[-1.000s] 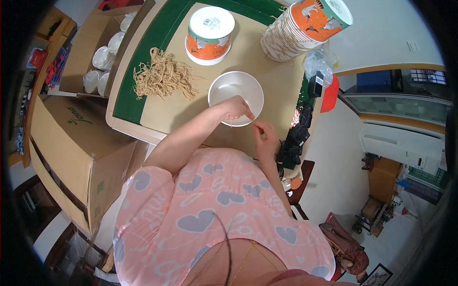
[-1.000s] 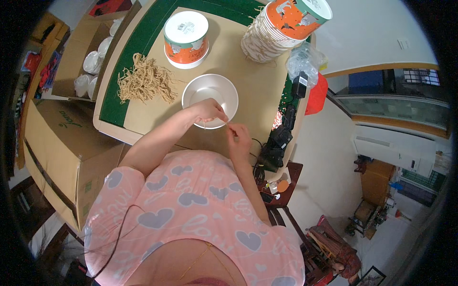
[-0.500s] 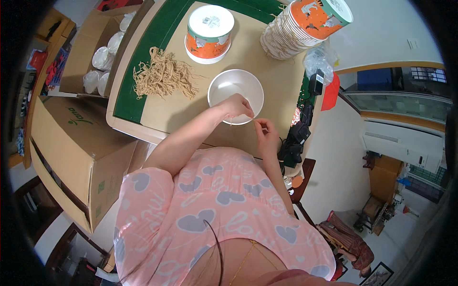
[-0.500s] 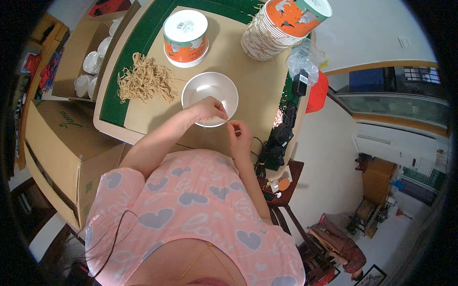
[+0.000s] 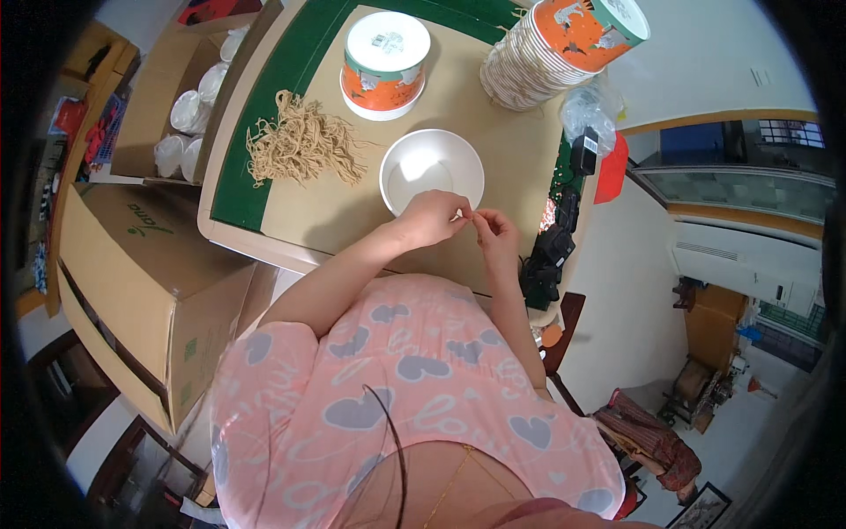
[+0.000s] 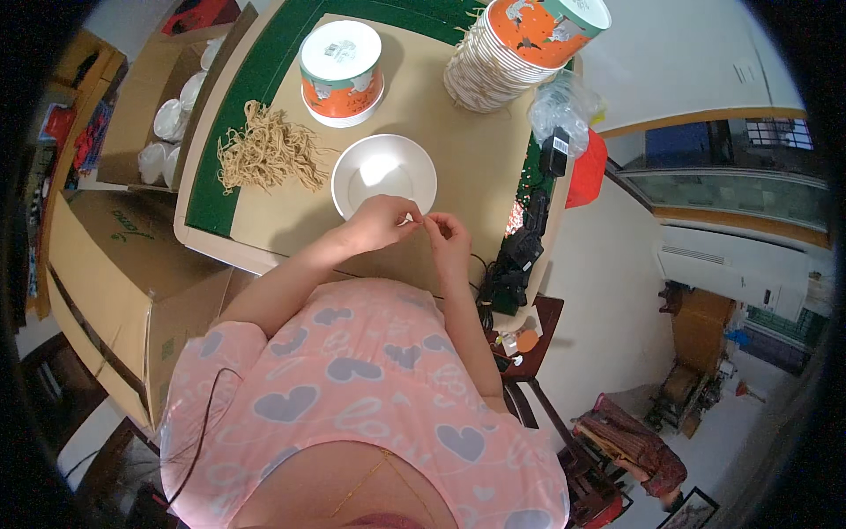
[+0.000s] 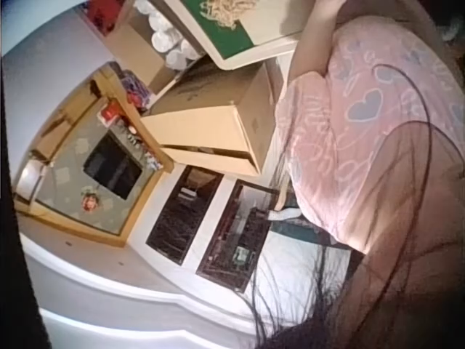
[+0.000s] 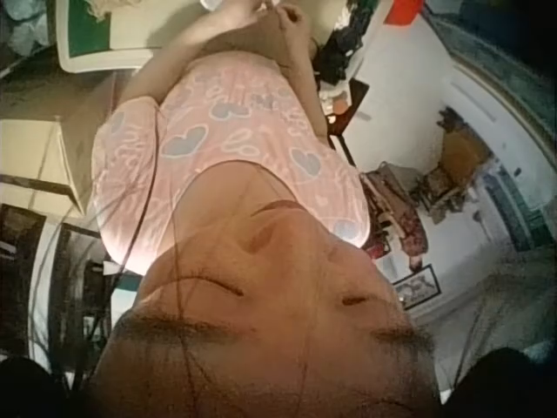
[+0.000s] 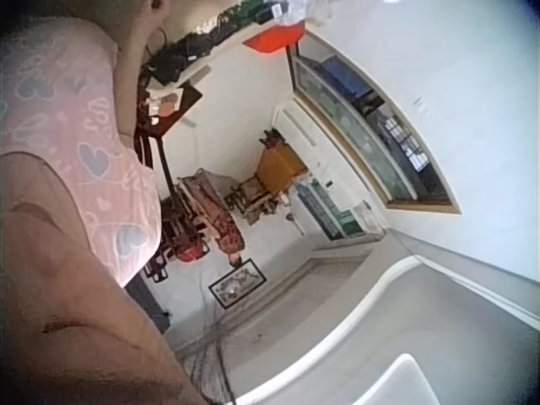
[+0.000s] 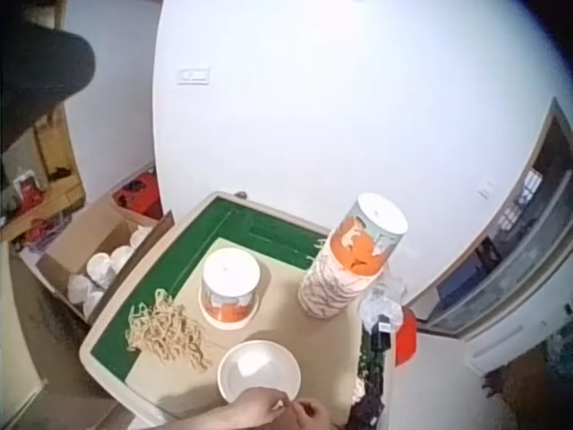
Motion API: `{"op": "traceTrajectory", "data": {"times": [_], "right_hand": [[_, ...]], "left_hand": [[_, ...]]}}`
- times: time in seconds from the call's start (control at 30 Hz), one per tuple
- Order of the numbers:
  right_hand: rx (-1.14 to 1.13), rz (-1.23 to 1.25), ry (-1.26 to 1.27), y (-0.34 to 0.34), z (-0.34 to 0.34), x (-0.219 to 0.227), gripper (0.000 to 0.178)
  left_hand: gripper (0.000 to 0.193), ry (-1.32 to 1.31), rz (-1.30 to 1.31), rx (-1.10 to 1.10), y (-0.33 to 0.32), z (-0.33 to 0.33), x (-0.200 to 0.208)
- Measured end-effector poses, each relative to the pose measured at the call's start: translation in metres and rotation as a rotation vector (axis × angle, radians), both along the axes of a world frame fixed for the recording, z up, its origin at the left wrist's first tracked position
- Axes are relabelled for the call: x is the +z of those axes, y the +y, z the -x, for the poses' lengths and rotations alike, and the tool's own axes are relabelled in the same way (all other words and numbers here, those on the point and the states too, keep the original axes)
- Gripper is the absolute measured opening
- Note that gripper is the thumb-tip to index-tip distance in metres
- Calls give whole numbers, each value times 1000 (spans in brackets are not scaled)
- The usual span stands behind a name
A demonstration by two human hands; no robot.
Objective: The person is putting shredded paper into small paper cups as part of a packaging process.
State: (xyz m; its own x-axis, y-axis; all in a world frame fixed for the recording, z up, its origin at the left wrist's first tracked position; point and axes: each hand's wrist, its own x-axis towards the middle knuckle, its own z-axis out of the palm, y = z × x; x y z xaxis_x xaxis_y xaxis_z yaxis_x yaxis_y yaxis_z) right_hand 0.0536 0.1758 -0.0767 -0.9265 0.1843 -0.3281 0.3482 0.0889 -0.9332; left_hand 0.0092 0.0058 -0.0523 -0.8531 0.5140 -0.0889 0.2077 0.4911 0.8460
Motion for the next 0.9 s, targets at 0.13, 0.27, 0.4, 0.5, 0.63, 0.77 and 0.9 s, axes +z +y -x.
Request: {"op": "traceTrajectory", "data": {"times": [0.13,0.27,0.4,0.5,0.63,0.77,0.9], "right_hand": [[42,53,-17,1,-1,2,10],[78,55,-29,2,0,5,10],[183,-47,106,2,-1,6,11],[197,-142,186,3,-1,1,10],[169,-211,206,0,0,-1,8],[172,-117,146,-5,0,5,7],[112,49,13,-3,-1,1,9]], "left_hand": [[15,-26,36,-19,-2,0,2],[15,18,-29,11,-3,-2,-6],[14,-51,4,8,-5,0,0],[14,-45,-10,27,-6,0,2],[14,-65,-7,108,-6,1,-1],[14,-14,-45,156,-4,-1,-11],[12,-54,-60,188,-3,-3,-4]]}}
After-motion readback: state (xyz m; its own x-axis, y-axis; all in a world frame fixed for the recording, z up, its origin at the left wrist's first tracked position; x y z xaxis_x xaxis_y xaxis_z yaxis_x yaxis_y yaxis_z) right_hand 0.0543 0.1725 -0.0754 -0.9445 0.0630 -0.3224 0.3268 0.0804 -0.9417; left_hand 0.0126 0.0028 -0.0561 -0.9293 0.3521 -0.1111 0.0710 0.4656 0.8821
